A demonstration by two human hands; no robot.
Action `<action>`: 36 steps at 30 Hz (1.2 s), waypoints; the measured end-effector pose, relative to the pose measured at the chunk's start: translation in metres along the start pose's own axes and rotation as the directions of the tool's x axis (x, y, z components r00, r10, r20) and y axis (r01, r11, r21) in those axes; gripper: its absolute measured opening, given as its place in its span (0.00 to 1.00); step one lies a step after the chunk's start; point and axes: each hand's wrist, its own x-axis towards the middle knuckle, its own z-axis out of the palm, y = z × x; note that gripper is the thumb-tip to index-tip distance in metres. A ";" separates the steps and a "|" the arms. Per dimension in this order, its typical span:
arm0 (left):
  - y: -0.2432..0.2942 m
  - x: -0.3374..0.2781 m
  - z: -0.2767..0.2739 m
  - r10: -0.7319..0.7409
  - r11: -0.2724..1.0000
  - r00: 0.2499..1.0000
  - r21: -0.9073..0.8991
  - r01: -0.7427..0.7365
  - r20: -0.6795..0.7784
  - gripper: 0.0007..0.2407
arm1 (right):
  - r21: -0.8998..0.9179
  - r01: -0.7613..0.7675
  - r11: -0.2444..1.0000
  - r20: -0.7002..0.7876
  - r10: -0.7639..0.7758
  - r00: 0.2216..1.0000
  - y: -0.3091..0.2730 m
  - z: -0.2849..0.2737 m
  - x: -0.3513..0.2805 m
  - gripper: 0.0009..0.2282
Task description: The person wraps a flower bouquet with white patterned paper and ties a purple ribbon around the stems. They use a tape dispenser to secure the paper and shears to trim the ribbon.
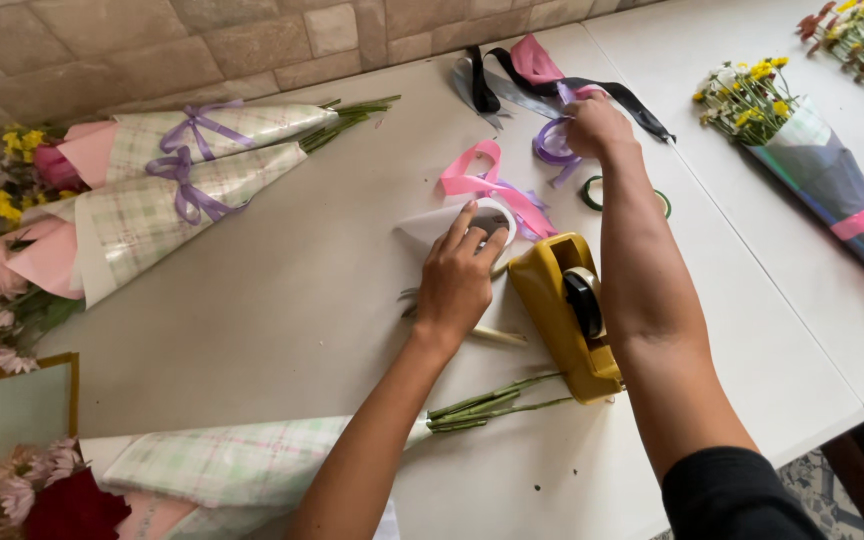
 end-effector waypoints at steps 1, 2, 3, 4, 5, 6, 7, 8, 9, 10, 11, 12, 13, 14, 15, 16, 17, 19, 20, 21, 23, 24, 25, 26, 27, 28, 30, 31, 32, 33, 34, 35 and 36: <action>0.000 -0.001 0.000 0.002 1.000 1.000 -0.017 -0.002 0.000 0.19 | 0.037 -0.013 0.999 -0.037 0.015 0.999 -0.005 -0.002 -0.007 0.20; 0.001 -0.002 -0.001 0.005 0.999 1.000 -0.033 -0.005 0.001 0.19 | 0.074 -0.025 0.997 -0.074 0.030 0.997 -0.010 -0.004 -0.014 0.21; 0.000 -0.001 -0.001 0.010 0.999 1.000 -0.030 -0.010 -0.005 0.19 | 0.075 -0.023 0.997 -0.082 0.029 0.996 -0.007 -0.002 -0.007 0.21; 0.000 0.000 -0.001 0.008 1.000 1.000 -0.025 -0.008 -0.008 0.19 | 0.103 -0.015 0.995 -0.148 0.031 0.988 -0.002 0.000 0.001 0.15; 0.003 -0.003 0.000 0.000 1.000 1.000 -0.024 0.000 -0.008 0.19 | 0.127 -0.007 0.992 -0.207 0.034 0.978 0.004 0.006 0.005 0.13; 0.005 -0.004 -0.001 -0.002 1.000 1.000 -0.025 0.002 -0.010 0.19 | 0.124 -0.007 0.992 -0.207 0.033 0.978 0.008 0.003 0.005 0.13; 0.005 -0.004 -0.002 -0.006 0.999 1.000 -0.042 0.006 -0.002 0.20 | 0.232 0.038 0.972 -0.282 0.030 0.959 0.011 -0.001 0.007 0.14; 0.005 -0.003 -0.003 -0.010 0.998 1.000 -0.059 0.010 0.005 0.21 | 0.334 0.090 0.938 -0.355 0.037 0.934 0.014 -0.005 0.009 0.19; 0.006 -0.004 -0.004 -0.005 0.998 1.000 -0.059 0.005 0.006 0.21 | 0.336 0.089 0.938 -0.357 0.040 0.933 0.010 -0.016 0.003 0.19; 0.007 -0.004 -0.004 -0.015 0.996 1.000 -0.083 0.015 -0.001 0.19 | 0.459 0.209 0.863 -0.408 -0.003 0.913 0.007 -0.028 -0.003 0.14; 0.008 -0.003 -0.005 -0.021 0.994 1.000 -0.106 0.020 -0.009 0.18 | 0.562 0.327 0.760 -0.467 -0.034 0.883 0.005 -0.040 -0.010 0.09; 0.006 -0.002 -0.005 -0.013 0.994 1.000 -0.106 0.011 -0.010 0.18 | 0.562 0.327 0.759 -0.473 -0.029 0.880 0.002 -0.054 -0.017 0.09; 0.007 -0.003 -0.005 -0.022 0.993 1.000 -0.115 0.023 0.013 0.18 | 0.604 0.380 0.700 -0.482 -0.058 0.874 0.001 -0.066 -0.027 0.07; 0.008 -0.004 -0.005 -0.030 0.992 0.999 -0.123 0.034 0.037 0.17 | 0.642 0.429 0.636 -0.493 -0.087 0.866 0.001 -0.077 -0.038 0.06; 0.010 -0.005 -0.006 -0.018 0.992 0.999 -0.127 0.022 0.033 0.17 | 0.638 0.430 0.638 -0.502 -0.078 0.861 -0.004 -0.086 -0.053 0.06; 0.011 -0.006 -0.007 -0.019 0.989 0.998 -0.145 0.027 0.052 0.16 | 0.715 0.414 0.563 -0.462 -0.064 0.884 -0.009 -0.095 -0.069 0.05; 0.010 -0.005 -0.009 -0.019 0.987 0.998 -0.158 0.030 0.068 0.15 | 0.782 0.398 0.480 -0.425 -0.057 0.903 -0.015 -0.105 -0.083 0.05; 0.008 -0.005 -0.006 -0.021 0.985 0.998 -0.167 0.032 0.066 0.16 | 0.803 0.390 0.450 -0.412 -0.053 0.909 -0.015 -0.109 -0.095 0.05; 0.005 -0.006 -0.003 -0.037 0.983 0.997 -0.175 0.048 0.071 0.16 | 0.827 0.374 0.421 -0.387 -0.057 0.920 -0.016 -0.109 -0.100 0.05; 0.007 -0.006 -0.004 -0.039 0.984 0.997 -0.173 0.051 0.070 0.16 | 0.827 0.374 0.420 -0.386 -0.060 0.920 -0.013 -0.106 -0.103 0.05; 0.007 -0.004 -0.007 -0.044 0.980 0.993 -0.189 0.065 0.112 0.14 | 0.850 0.398 0.345 -0.380 -0.123 0.917 -0.011 -0.103 -0.107 0.06; 0.007 -0.007 -0.007 -0.048 0.981 0.993 -0.184 0.067 0.107 0.14 | 0.848 0.403 0.343 -0.382 -0.130 0.915 -0.013 -0.101 -0.111 0.06; 0.007 -0.006 -0.007 -0.036 0.981 0.991 -0.185 0.060 0.128 0.14 | 0.858 0.377 0.348 -0.362 -0.110 0.926 -0.014 -0.101 -0.115 0.06; 0.007 -0.006 -0.007 -0.025 0.981 0.988 -0.186 0.053 0.149 0.15 | 0.868 0.351 0.353 -0.341 -0.090 0.936 -0.015 -0.101 -0.118 0.07; 0.006 -0.005 -0.008 -0.022 0.982 0.989 -0.185 0.050 0.149 0.15 | 0.868 0.352 0.351 -0.344 -0.089 0.935 -0.019 -0.104 -0.129 0.07; 0.004 -0.005 -0.008 -0.004 0.984 0.986 -0.177 0.034 0.168 0.18 | 0.861 0.395 0.320 -0.374 -0.130 0.918 -0.024 -0.107 -0.140 0.06; 0.006 -0.004 -0.014 0.015 0.985 0.981 -0.173 0.019 0.193 0.22 | 0.856 0.430 0.288 -0.398 -0.165 0.902 -0.030 -0.109 -0.162 0.06; 0.008 0.001 -0.020 0.015 0.982 0.992 -0.190 0.010 0.129 0.23 | 0.831 0.503 0.238 -0.454 -0.231 0.860 -0.034 -0.111 -0.172 0.07; 0.009 0.005 -0.028 0.014 0.978 0.998 -0.207 -0.001 0.064 0.24 | 0.802 0.569 0.183 -0.508 -0.292 0.810 -0.039 -0.113 -0.183 0.07; 0.020 0.014 -0.038 0.014 0.979 0.998 -0.203 -0.001 0.062 0.24 | 0.800 0.572 0.180 -0.511 -0.295 0.808 -0.048 -0.119 -0.201 0.07; 0.032 0.023 -0.049 -0.052 0.936 0.998 -0.351 0.036 -0.035 0.26 | 0.797 0.591 0.129 -0.524 -0.342 0.780 -0.057 -0.124 -0.220 0.08; 0.045 0.031 -0.058 -0.127 0.867 0.985 -0.495 0.051 -0.121 0.30 | 0.790 0.607 0.079 -0.539 -0.383 0.750 -0.064 -0.130 -0.240 0.09; 0.058 0.044 -0.070 -0.123 0.868 0.985 -0.494 0.046 -0.124 0.30 | 0.788 0.611 0.078 -0.543 -0.382 0.748 -0.072 -0.135 -0.252 0.09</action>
